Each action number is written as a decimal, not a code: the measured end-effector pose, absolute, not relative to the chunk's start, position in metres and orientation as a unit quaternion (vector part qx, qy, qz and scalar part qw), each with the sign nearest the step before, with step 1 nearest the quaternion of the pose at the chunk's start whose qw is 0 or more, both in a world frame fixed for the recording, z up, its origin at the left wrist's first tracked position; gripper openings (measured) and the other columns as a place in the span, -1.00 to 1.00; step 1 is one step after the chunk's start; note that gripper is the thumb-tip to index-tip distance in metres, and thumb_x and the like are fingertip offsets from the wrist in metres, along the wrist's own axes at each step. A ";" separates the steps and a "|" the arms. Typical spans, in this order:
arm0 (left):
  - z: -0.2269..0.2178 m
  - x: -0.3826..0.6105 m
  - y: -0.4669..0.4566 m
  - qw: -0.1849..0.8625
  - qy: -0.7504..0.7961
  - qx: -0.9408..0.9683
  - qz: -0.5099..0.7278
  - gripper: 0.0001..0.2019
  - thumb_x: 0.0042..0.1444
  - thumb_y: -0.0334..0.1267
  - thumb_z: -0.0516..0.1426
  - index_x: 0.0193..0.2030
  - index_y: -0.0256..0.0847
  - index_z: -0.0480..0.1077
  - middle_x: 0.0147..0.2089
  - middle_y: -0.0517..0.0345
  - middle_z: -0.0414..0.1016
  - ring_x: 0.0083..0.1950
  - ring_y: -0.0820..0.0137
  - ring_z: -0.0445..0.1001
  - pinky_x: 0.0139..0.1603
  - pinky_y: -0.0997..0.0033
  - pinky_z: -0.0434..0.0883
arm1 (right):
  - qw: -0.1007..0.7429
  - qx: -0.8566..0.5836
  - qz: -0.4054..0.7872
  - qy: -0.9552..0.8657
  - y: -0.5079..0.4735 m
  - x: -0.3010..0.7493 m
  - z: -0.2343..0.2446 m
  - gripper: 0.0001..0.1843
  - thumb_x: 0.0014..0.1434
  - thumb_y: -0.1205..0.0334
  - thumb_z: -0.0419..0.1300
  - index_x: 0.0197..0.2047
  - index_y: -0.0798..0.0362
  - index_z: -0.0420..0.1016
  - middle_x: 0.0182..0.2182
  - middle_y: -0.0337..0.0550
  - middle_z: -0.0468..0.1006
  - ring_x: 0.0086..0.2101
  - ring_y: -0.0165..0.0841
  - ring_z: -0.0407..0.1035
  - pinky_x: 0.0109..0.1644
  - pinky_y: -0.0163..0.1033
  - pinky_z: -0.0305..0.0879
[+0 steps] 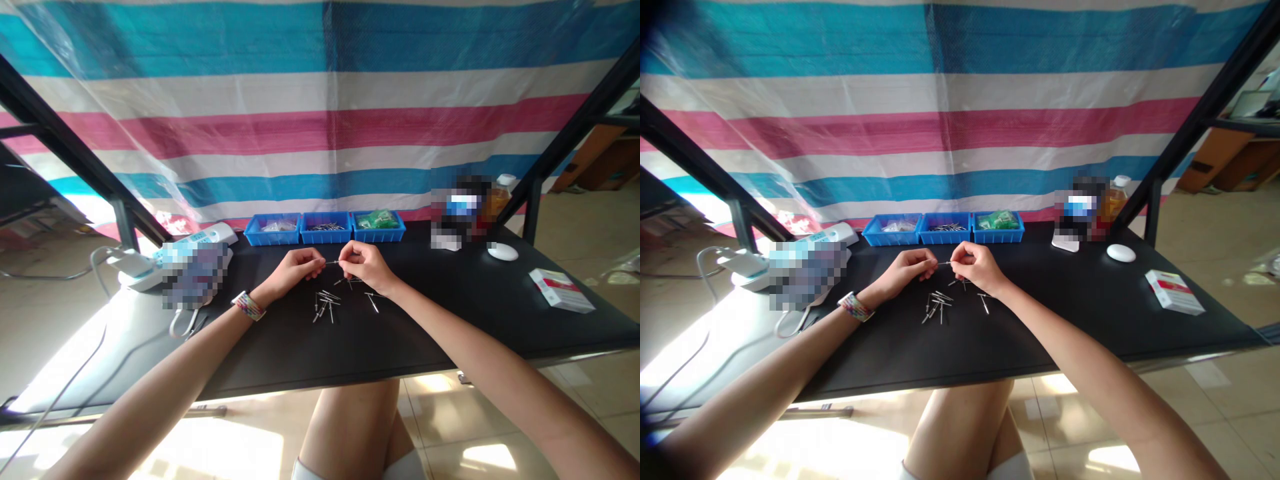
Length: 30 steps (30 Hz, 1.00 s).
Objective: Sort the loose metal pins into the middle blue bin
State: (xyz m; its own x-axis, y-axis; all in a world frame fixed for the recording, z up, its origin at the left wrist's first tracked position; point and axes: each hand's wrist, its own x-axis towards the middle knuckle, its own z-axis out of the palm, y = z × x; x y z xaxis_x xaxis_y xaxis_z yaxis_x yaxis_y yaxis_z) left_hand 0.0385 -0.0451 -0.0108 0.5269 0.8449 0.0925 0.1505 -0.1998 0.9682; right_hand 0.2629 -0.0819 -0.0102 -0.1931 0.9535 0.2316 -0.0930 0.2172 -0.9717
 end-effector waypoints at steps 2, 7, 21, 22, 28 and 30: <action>-0.010 0.039 -0.045 0.517 0.356 0.702 0.336 -0.60 0.17 0.10 0.32 -0.32 -0.25 0.46 -0.42 0.20 0.44 -0.42 0.47 0.37 -0.41 0.49 0.28 | 0.518 -0.370 0.506 -0.582 -0.081 0.263 -0.010 -0.71 -0.03 0.15 0.48 -0.37 0.05 0.47 -0.49 -0.33 0.48 -0.55 -0.45 0.43 -0.45 -0.32 0.40; -0.010 0.039 -0.045 0.512 0.355 0.700 0.350 -0.61 0.12 0.06 0.37 -0.30 -0.25 0.46 -0.42 0.23 0.41 -0.43 0.49 0.35 -0.43 0.50 0.26 | 0.523 -0.368 0.502 -0.582 -0.080 0.263 -0.011 -0.69 -0.01 0.10 0.48 -0.36 0.05 0.47 -0.48 -0.32 0.48 -0.56 -0.45 0.41 -0.46 -0.31 0.39; -0.009 0.041 -0.045 0.515 0.344 0.690 0.375 -0.64 0.06 0.00 0.42 -0.28 -0.25 0.48 -0.39 0.23 0.45 -0.44 0.52 0.34 -0.43 0.50 0.27 | 0.511 -0.361 0.528 -0.575 -0.078 0.264 -0.013 -0.71 0.02 0.09 0.48 -0.35 0.06 0.51 -0.55 -0.30 0.52 -0.58 -0.43 0.40 -0.47 -0.31 0.37; -0.009 0.041 -0.046 0.517 0.341 0.689 0.377 -0.64 0.06 0.00 0.42 -0.28 -0.25 0.48 -0.39 0.23 0.45 -0.44 0.52 0.34 -0.42 0.50 0.27 | 0.510 -0.361 0.531 -0.573 -0.078 0.264 -0.013 -0.70 0.01 0.08 0.48 -0.35 0.06 0.51 -0.55 -0.30 0.53 -0.58 -0.43 0.40 -0.47 -0.31 0.37; -0.006 0.041 -0.048 0.521 0.340 0.685 0.377 -0.62 0.04 0.00 0.44 -0.29 -0.25 0.48 -0.41 0.23 0.44 -0.45 0.52 0.33 -0.43 0.51 0.27 | 0.507 -0.362 0.553 -0.554 -0.078 0.264 -0.012 -0.69 0.00 0.07 0.50 -0.34 0.06 0.53 -0.47 -0.25 0.58 -0.56 -0.44 0.41 -0.48 -0.32 0.36; -0.005 0.041 -0.049 0.520 0.342 0.686 0.377 -0.62 0.04 0.01 0.44 -0.29 -0.25 0.47 -0.43 0.24 0.43 -0.45 0.52 0.32 -0.44 0.51 0.26 | 0.508 -0.359 0.560 -0.547 -0.079 0.264 -0.012 -0.68 -0.01 0.07 0.50 -0.33 0.06 0.54 -0.46 -0.25 0.59 -0.56 -0.44 0.42 -0.48 -0.32 0.37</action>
State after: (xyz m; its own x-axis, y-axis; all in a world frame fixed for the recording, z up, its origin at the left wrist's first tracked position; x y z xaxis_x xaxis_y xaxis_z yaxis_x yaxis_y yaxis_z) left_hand 0.0413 -0.0486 -0.0052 0.4821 0.8610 0.1618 0.0780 -0.2261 0.9710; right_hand 0.2640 -0.0786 -0.0122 -0.2257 0.9618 0.1550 -0.1760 0.1162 -0.9775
